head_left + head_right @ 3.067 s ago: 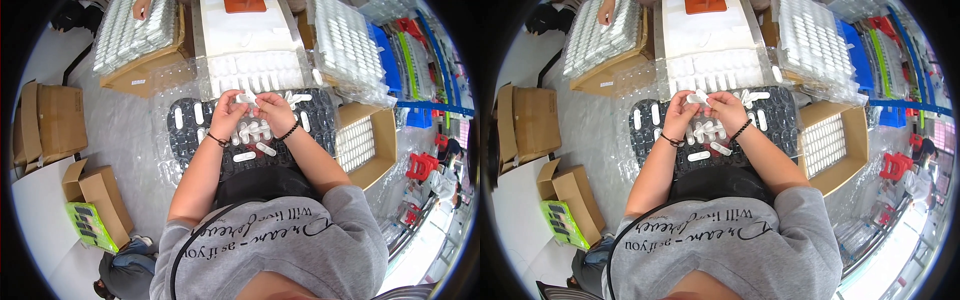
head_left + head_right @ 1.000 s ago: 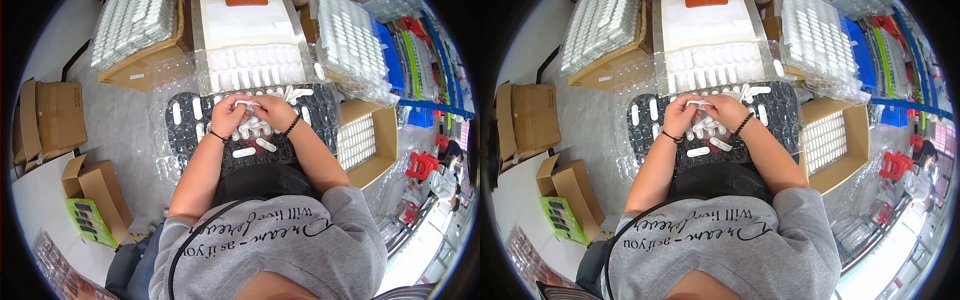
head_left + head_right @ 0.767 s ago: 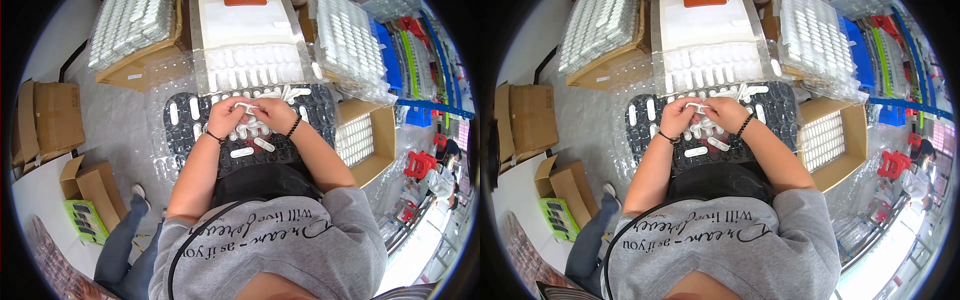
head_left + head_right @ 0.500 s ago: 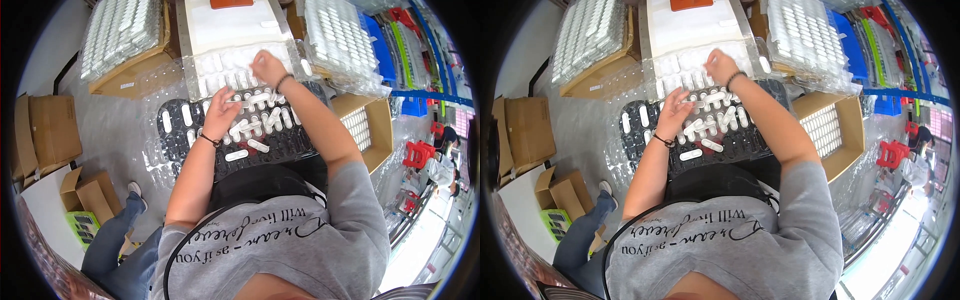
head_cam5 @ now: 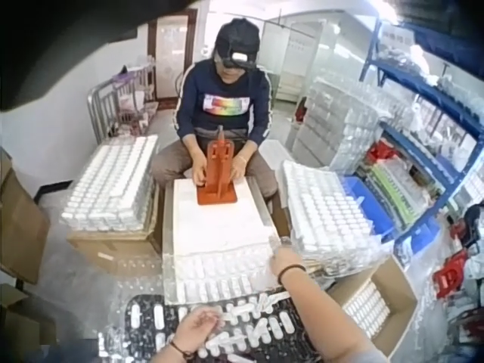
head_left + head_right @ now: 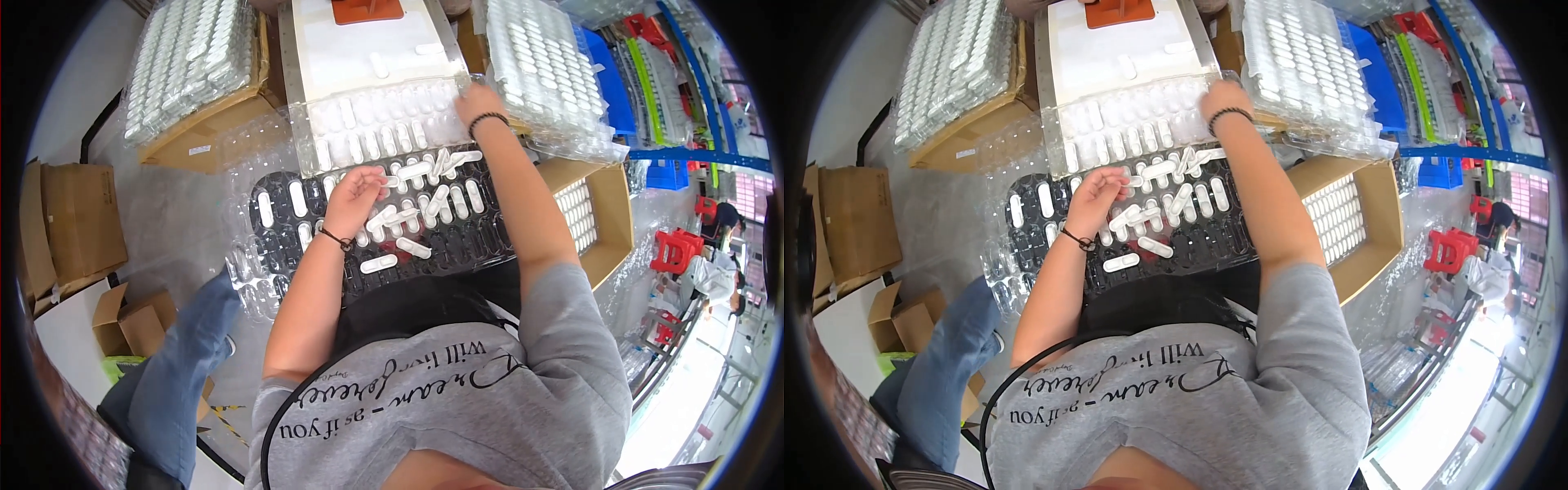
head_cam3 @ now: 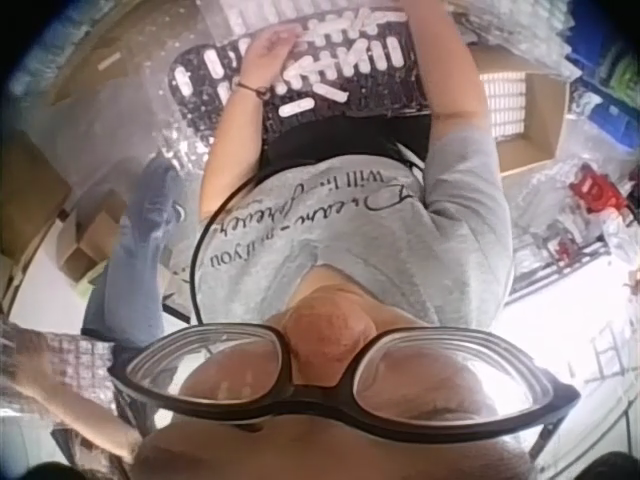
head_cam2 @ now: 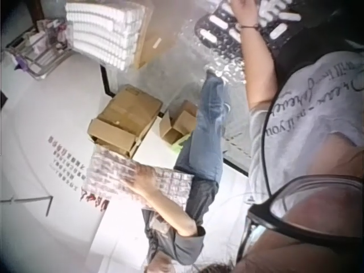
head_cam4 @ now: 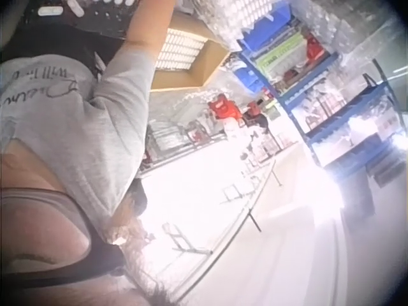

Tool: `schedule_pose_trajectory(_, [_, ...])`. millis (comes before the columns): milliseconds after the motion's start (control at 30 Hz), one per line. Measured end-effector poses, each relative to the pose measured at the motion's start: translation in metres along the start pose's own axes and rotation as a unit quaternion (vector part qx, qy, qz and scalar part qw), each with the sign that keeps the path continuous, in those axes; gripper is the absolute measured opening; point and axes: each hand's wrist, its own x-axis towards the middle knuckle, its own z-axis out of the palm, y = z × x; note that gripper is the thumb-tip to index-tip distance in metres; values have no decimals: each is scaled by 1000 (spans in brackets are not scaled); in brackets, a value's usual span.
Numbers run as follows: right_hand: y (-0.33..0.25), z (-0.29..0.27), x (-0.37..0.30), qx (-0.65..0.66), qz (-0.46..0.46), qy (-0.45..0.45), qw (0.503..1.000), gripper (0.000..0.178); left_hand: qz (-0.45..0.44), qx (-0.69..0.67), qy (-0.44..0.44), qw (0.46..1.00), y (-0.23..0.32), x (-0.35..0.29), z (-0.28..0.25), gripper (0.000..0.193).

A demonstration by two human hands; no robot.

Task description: Assembling or sorting small white plastic components into plastic trays for manufacturing.

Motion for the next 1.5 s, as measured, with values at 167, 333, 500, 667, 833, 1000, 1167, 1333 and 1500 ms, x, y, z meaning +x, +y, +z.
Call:
schedule_pose_trajectory(167, [55,14,-33,-105,-25,-27,994,26,-28,-5,-1,1000,0,0,1,21])
schedule_pose_trajectory(333, [58,14,-33,-11,10,5,1000,25,-26,5,-2,1000,-1,0,1,22])
schedule_pose_trajectory(500, [51,21,-26,-59,68,29,996,24,-34,2,2,999,-2,0,3,23])
schedule_pose_trajectory(667, [33,14,-55,98,-24,178,979,19,-5,-19,-27,999,5,-3,9,32])
schedule_pose_trajectory(833, [-44,18,-142,409,-351,-39,842,5,60,-52,-43,996,11,-13,14,56])
schedule_pose_trajectory(1000, [-47,14,-165,467,-305,-20,830,6,30,-23,-61,997,11,-10,8,41])
schedule_pose_trajectory(1167, [-4,17,-135,83,-115,64,988,19,70,-61,9,996,10,-9,16,25])
schedule_pose_trajectory(1333, [8,21,-132,195,-89,-5,977,29,43,15,-1,999,0,-4,3,40])
schedule_pose_trajectory(1500, [15,17,-132,422,-87,-111,896,39,29,-72,29,997,18,-9,11,36])
